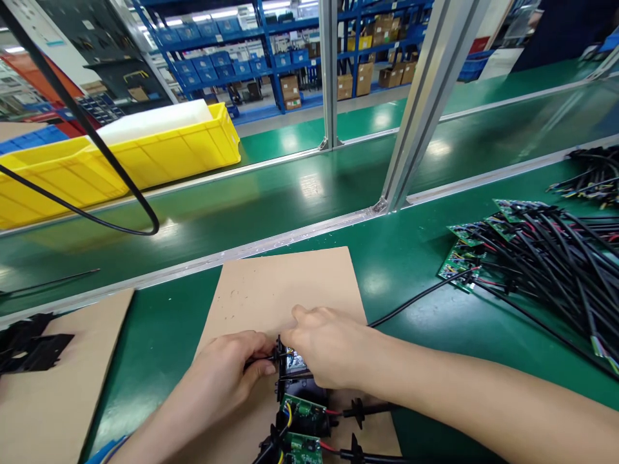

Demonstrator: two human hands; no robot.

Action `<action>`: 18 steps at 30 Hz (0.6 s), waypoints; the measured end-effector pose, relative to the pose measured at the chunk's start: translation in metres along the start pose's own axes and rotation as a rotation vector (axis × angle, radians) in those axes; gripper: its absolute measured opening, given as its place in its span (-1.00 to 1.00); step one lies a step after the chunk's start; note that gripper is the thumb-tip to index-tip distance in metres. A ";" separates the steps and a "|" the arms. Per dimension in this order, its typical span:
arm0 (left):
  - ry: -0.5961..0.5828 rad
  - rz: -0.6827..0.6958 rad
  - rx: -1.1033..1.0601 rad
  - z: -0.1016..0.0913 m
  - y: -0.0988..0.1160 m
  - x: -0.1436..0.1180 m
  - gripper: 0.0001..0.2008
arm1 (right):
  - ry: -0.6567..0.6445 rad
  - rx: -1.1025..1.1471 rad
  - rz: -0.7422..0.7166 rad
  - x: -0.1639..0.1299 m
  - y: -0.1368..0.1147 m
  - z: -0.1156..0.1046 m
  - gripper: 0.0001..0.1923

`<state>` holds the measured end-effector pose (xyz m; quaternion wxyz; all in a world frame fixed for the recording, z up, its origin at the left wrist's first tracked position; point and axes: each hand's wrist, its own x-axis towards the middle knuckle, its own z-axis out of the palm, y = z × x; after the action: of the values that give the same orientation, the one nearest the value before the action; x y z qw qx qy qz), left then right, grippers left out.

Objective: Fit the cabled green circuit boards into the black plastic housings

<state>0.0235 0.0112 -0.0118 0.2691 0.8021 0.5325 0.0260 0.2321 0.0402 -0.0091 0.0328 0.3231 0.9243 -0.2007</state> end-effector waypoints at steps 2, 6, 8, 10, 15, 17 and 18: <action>0.085 0.066 0.069 0.002 0.007 -0.001 -0.84 | 0.008 0.016 0.006 -0.001 0.001 0.000 -0.81; 0.314 0.190 0.125 0.014 0.011 -0.006 -0.75 | 0.045 0.023 -0.005 0.000 0.002 0.001 -0.79; 0.390 0.233 0.112 0.021 0.005 -0.009 -0.72 | 0.057 0.024 -0.021 0.001 0.003 0.002 -0.81; 0.444 0.277 0.100 0.027 -0.002 -0.010 -0.71 | 0.079 0.029 -0.037 0.001 0.004 0.003 -0.81; 0.497 0.328 0.142 0.037 -0.007 -0.014 -0.71 | 0.146 0.038 -0.052 0.002 0.007 0.009 -0.82; 0.475 0.372 0.156 0.039 -0.006 -0.017 -0.71 | 0.167 0.024 -0.060 0.003 0.008 0.011 -0.83; 0.457 0.390 0.156 0.039 -0.007 -0.019 -0.69 | 0.174 0.019 -0.056 0.003 0.008 0.011 -0.83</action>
<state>0.0221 -0.0186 -0.0441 0.0697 0.8808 0.4157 0.2159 0.2341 0.0429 -0.0229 -0.0563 0.3135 0.9304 -0.1814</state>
